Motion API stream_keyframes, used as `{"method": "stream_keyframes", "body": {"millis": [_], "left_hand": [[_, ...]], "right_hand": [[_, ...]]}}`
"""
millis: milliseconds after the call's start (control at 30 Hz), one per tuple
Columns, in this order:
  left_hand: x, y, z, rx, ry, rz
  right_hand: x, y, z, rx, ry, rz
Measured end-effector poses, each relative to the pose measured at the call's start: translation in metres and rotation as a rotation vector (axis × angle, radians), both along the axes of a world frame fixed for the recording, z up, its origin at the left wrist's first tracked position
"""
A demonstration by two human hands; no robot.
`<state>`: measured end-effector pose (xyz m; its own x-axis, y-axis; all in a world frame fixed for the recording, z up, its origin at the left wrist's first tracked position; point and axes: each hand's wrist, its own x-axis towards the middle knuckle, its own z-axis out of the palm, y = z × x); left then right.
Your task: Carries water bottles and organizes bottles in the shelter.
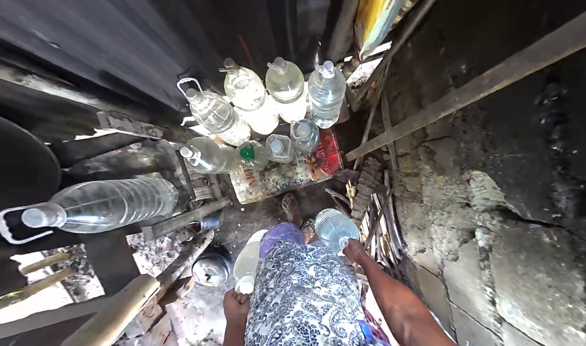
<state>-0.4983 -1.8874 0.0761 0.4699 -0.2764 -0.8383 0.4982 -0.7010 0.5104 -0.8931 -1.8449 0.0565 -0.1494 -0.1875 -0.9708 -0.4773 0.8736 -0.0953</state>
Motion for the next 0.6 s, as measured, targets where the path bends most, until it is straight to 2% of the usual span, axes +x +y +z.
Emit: {"method": "stream_keyframes", "body": {"millis": [133,333,500,600], "left_hand": [[-0.006,-0.035,0.008,-0.006,-0.011,0.023],[-0.019,-0.066,0.014,-0.022,0.02,0.114],[-0.035,-0.077,0.014,-0.017,0.009,0.163],[-0.055,-0.09,0.015,0.001,-0.005,0.109]], "right_hand": [[-0.025,-0.06,0.007,-0.041,0.017,0.022],[-0.058,-0.145,0.025,-0.159,0.074,-0.198],[-0.09,-0.202,0.004,-0.193,0.102,-0.344],[-0.102,-0.243,-0.006,-0.219,0.122,-0.414]]}}
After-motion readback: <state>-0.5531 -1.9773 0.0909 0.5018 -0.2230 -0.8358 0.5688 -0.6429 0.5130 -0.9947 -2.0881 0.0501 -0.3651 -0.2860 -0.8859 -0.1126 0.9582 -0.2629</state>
